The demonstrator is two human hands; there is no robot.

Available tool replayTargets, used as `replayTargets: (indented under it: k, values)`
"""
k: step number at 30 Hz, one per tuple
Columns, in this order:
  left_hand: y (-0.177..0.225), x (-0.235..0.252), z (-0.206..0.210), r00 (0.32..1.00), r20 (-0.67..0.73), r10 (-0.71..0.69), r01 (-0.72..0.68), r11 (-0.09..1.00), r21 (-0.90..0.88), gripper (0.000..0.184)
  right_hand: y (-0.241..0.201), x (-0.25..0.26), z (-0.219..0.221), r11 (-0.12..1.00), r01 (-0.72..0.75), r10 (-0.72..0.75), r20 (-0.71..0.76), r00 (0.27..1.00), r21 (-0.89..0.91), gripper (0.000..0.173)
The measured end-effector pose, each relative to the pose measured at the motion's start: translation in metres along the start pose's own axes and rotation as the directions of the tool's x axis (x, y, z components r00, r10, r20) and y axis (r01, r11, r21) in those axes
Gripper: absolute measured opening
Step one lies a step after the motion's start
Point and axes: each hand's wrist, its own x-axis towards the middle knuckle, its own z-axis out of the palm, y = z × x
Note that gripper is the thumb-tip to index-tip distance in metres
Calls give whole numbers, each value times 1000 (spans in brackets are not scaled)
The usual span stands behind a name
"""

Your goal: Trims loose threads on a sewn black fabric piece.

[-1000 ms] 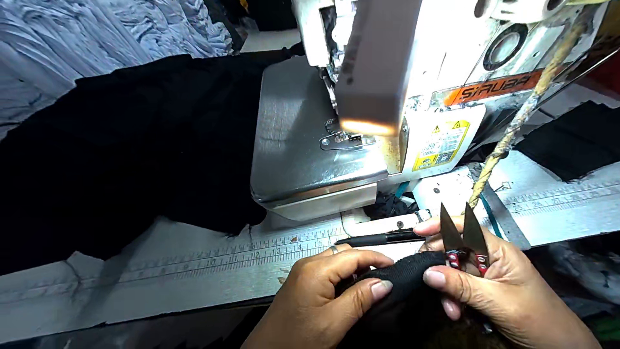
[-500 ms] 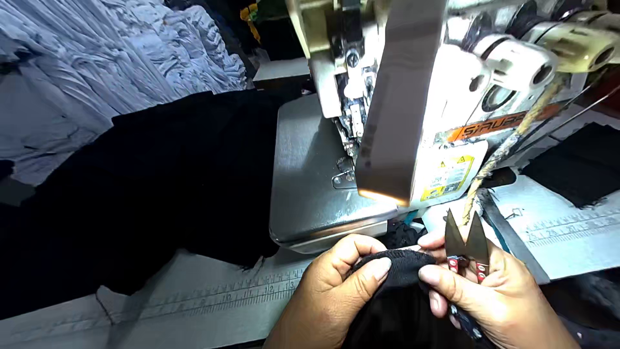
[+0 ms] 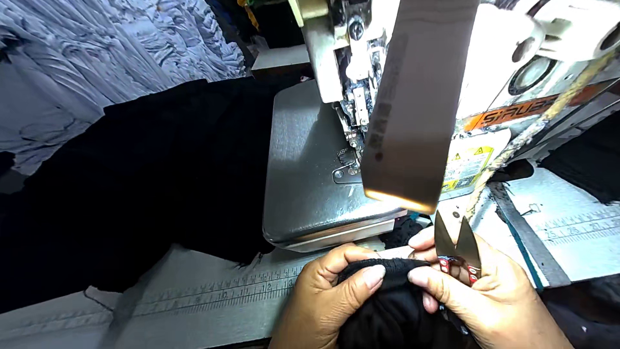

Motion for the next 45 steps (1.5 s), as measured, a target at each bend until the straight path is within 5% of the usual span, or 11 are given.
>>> replayTargets:
  k: [7, 12, 15, 18, 25, 29, 32, 36, 40, 45]
  values:
    - [0, -4, 0, 998, -56, -33, 16, 962, -274, 20, 0, 2, 4, 993, -90, 85, 60, 995, 81, 20]
    - [0, -1, -6, 995, -12, -102, 98, 980, -171, 19, 3, 2, 0, 990, -97, 86, 105, 991, 101, 20]
    - [2, -1, -2, 991, -47, -123, 115, 983, -143, 23, 3, 1, -2, 999, -30, 32, 55, 998, -32, 16]
    - [1, -2, -1, 995, -38, -95, 91, 991, -95, 22, 2, -1, -5, 980, 85, -89, -18, 996, -181, 14]
    - [-2, -2, -1, 999, 40, -16, 16, 1000, 3, 19, 2, 1, -2, 853, 358, -337, 124, 933, -380, 16]
    - [-7, -2, -7, 992, 110, 62, -74, 991, 107, 12, 8, 7, -2, 808, 417, -383, 166, 909, -416, 15]
    - [-6, -2, -6, 985, 164, 59, -84, 985, 149, 12, 17, 11, -3, 786, 381, -403, 64, 913, -487, 13]
    - [-4, -2, -4, 998, 68, 12, -20, 992, 127, 20, -9, 3, -17, 923, 115, -148, -61, 987, -366, 13]
    - [-3, -2, -4, 998, 66, -7, -1, 993, 121, 24, -44, -16, -31, 975, -109, 161, 280, 946, -192, 31]
    - [-5, -2, -4, 996, 93, 17, -29, 991, 128, 23, -42, -30, -22, 961, -206, 266, 418, 869, -184, 35]
